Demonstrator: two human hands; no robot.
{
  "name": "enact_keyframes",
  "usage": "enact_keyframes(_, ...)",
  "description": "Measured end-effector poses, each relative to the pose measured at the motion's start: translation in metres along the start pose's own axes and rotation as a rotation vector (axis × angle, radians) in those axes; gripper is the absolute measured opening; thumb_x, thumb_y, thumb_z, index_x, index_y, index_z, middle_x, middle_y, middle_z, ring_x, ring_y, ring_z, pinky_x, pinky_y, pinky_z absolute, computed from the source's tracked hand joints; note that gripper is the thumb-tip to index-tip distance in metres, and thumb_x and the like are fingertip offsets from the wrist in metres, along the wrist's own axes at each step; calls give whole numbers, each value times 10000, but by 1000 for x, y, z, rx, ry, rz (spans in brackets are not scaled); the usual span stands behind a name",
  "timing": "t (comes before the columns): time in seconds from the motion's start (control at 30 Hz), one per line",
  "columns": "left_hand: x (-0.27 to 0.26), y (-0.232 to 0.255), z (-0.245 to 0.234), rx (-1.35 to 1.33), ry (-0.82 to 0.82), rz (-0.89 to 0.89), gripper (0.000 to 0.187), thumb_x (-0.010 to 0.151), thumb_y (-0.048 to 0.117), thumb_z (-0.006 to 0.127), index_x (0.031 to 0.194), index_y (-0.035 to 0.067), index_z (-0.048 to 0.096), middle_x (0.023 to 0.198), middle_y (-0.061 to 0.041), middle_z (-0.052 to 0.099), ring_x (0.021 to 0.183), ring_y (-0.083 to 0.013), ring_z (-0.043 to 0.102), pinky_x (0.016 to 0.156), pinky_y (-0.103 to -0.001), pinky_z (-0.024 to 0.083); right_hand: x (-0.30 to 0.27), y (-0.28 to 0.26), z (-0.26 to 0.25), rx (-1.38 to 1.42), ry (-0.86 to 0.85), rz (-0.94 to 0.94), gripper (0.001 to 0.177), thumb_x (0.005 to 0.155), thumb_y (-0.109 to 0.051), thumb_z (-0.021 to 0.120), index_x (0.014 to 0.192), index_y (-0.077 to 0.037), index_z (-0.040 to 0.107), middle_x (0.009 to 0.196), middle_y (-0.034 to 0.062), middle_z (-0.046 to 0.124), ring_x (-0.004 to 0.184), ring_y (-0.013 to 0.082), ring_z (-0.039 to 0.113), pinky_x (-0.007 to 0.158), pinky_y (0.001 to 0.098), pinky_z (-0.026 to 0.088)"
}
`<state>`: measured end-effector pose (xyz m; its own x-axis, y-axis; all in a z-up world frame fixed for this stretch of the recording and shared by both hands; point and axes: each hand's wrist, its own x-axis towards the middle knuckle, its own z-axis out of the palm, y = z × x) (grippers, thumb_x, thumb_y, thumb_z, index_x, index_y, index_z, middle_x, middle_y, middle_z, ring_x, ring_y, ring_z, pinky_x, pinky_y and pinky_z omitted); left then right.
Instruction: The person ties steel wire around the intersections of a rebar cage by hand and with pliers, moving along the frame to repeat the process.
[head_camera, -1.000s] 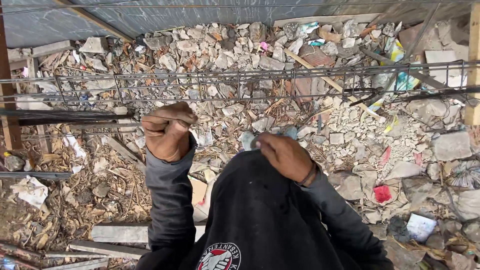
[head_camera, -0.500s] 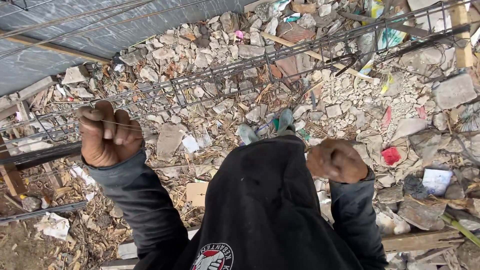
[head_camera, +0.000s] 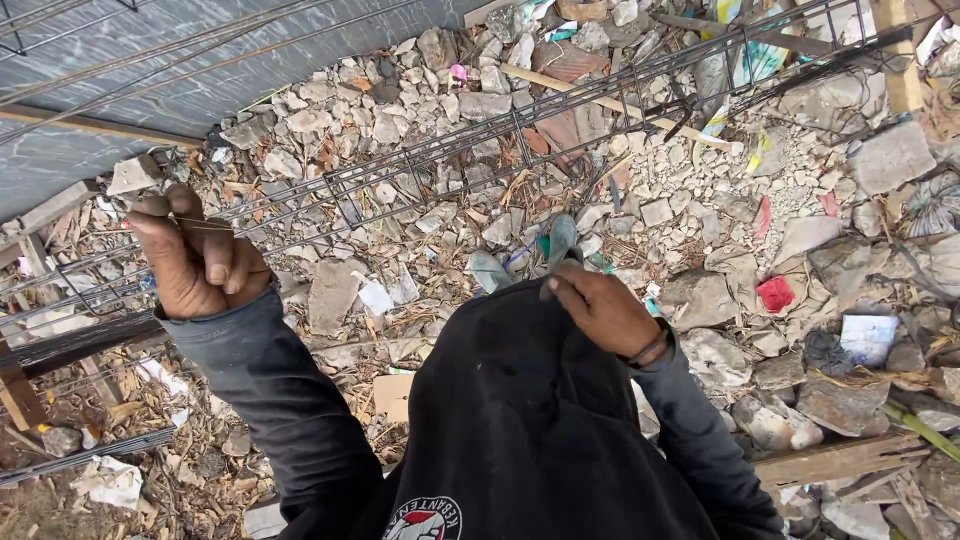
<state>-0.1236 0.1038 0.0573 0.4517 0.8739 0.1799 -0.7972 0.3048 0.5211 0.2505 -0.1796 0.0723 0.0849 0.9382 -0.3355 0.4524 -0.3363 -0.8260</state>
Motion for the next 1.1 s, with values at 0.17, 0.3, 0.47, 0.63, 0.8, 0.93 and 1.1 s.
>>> enact_keyframes(0.17, -5, 40, -38, -233, -18, -9, 280, 1225, 333, 439, 1345, 189, 647, 1145, -22, 702, 691, -9, 677, 638, -132, 526, -12, 3, -27, 526, -924, -422, 332, 1119, -331, 519, 1026, -55, 678, 919, 32, 718, 753, 136, 630, 684, 296, 491)
enact_keyframes(0.3, -12, 28, -59, -329, 97, 54, 121, 1214, 239, 496, 1279, 240, 597, 1186, 10, 646, 1011, -14, 723, 872, -113, 569, -8, 11, -11, 1576, -495, -357, 328, 1080, -338, 562, 854, -100, 546, 741, -30, 461, 671, 102, 380, 671, 278, 347)
enact_keyframes(0.47, 1, 29, -46, -201, 116, 247, 248, 1111, 148, 571, 1358, 169, 588, 1200, -26, 655, 1103, -45, 704, 905, -113, 576, 39, 16, 18, 413, -9, -16, 378, 1140, -282, 439, 841, -69, 529, 682, -3, 406, 629, 119, 382, 622, 302, 356)
enact_keyframes(0.63, 7, 49, -2, 463, -13, 508, 150, 1161, 182, 594, 1257, 120, 692, 1094, -15, 722, 888, -65, 707, 711, -215, 563, 76, 33, 70, -80, -69, -245, 273, 1069, -277, 525, 1060, -38, 657, 872, 125, 679, 796, 303, 654, 738, 430, 513)
enact_keyframes(0.8, -2, 43, 33, 1022, 189, 362, 84, 1136, 144, 653, 1151, 120, 732, 1079, -63, 747, 698, -102, 661, 584, -276, 562, 78, 75, 39, -298, -76, -110, 282, 987, -297, 618, 1146, -70, 673, 1024, 167, 727, 929, 391, 685, 794, 496, 525)
enact_keyframes(0.93, -23, -60, -20, 1215, 373, -110, 150, 1065, 124, 687, 1182, 74, 768, 949, -82, 733, 646, -76, 475, 545, -247, 403, 85, 112, -9, -345, -62, 28, 273, 994, -282, 641, 1146, -59, 680, 1035, 175, 728, 943, 374, 700, 814, 471, 549)
enact_keyframes(1.1, -76, -260, -77, 1324, -9, -533, 375, 957, 35, 568, 1244, 177, 763, 673, -155, 615, 584, -259, 563, 615, -409, 483, 160, 133, -54, -306, 80, -83, 174, 975, -168, 670, 1097, -46, 694, 1019, 178, 710, 892, 337, 721, 783, 417, 571)
